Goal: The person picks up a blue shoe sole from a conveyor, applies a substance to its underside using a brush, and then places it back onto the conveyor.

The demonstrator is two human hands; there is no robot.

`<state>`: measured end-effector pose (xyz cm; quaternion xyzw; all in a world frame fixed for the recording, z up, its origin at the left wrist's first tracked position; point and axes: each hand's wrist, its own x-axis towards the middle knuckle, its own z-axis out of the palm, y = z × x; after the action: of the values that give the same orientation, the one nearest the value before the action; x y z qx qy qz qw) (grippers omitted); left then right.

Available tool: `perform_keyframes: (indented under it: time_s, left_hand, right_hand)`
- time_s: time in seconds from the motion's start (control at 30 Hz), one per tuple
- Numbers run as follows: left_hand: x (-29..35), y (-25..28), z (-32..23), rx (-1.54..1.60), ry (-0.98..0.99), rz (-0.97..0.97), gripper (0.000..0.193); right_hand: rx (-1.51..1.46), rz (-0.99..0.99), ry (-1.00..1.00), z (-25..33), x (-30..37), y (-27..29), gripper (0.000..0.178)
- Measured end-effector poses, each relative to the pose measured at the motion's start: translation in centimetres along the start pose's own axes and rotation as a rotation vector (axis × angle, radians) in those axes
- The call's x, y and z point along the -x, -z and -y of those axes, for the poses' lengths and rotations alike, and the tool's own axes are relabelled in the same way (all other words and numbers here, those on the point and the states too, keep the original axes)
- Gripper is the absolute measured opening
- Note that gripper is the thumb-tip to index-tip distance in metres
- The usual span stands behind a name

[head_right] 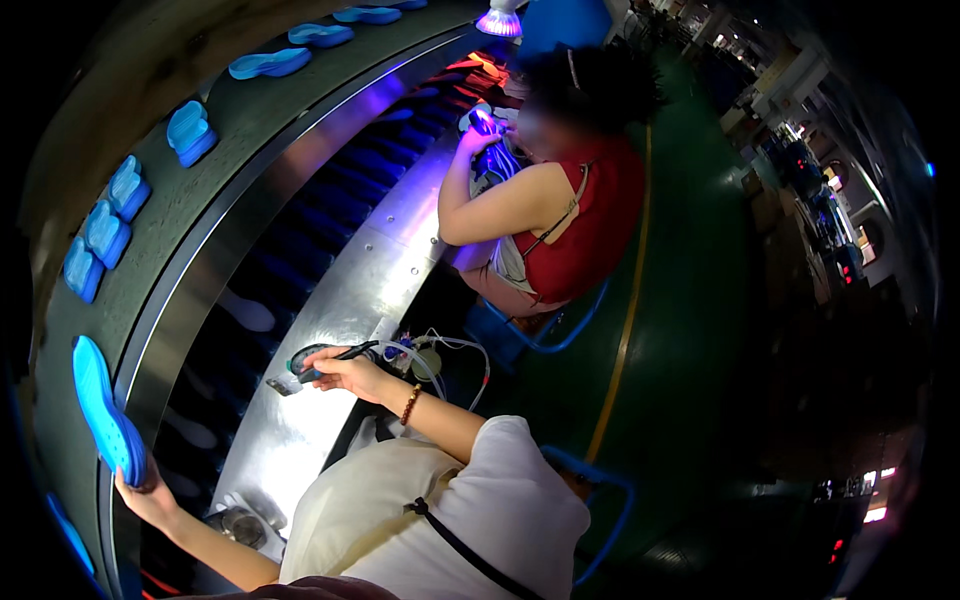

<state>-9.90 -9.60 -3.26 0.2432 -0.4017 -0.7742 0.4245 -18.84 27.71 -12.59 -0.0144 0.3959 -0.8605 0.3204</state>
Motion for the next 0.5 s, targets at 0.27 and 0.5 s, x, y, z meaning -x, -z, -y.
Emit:
perform_keyframes:
  time_s: [0.27, 0.5]
  left_hand:
    - [7.5, 8.4, 4.6, 0.308, 0.247, 0.583, 0.059]
    - [9.8, 9.8, 12.4, 0.238, 0.832, 0.743, 0.070]
  right_hand:
    - [0.049, 0.089, 0.099, -0.8, -0.9, -0.3, 0.024]
    - [0.280, 0.265, 0.232, 0.5, -0.1, -4.1, 0.021]
